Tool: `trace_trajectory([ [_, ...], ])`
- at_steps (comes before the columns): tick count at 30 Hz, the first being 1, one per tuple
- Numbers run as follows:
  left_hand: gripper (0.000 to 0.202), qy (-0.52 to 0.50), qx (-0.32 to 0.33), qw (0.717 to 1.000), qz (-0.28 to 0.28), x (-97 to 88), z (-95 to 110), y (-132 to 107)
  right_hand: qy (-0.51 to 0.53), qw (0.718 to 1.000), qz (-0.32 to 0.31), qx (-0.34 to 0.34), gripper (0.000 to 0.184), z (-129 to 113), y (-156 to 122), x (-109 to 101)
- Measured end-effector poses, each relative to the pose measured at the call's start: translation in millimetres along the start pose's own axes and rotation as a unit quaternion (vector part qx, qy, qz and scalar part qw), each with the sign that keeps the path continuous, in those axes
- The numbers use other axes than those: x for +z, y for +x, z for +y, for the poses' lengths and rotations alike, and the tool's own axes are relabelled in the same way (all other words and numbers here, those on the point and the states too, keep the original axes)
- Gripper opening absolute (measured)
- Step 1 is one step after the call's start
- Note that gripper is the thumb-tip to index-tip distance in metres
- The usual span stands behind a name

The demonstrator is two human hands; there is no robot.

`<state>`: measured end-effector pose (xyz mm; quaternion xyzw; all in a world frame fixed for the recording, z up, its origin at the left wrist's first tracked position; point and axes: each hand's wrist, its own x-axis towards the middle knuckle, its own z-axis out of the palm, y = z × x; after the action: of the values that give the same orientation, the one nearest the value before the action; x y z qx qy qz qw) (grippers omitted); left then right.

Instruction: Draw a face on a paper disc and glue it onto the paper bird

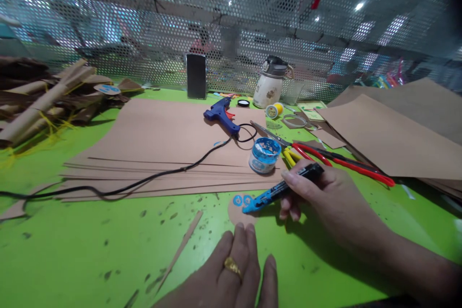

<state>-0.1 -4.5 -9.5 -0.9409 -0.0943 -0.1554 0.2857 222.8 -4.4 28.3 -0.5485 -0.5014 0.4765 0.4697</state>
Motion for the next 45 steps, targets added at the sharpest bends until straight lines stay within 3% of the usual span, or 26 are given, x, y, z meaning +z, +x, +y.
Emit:
trace_trajectory([
  [10, 0.033, 0.008, 0.009, 1.0, -0.006, -2.3, -0.9, -0.3, 0.041, 0.997, 0.055, -0.021, 0.023, 11.1, 3.2, -11.4],
  [24, 0.034, 0.022, 0.033, 0.999, 0.003, 0.6, -2.7, -0.8, 0.013, 1.0, -0.004, -0.02, 0.024, 7.6, 2.0, -5.0],
  [31, 0.032, 0.02, 0.019, 1.0, 0.003, -2.0, -2.8, -1.4, 0.026, 0.997, 0.064, -0.028, 0.025, 6.8, 1.3, -9.8],
  [45, 0.034, -0.058, 0.04, 0.997, -0.029, -10.8, -6.9, -0.6, 0.17, 0.98, 0.08, -0.065, 0.021, -16.7, 18.0, -23.5],
])
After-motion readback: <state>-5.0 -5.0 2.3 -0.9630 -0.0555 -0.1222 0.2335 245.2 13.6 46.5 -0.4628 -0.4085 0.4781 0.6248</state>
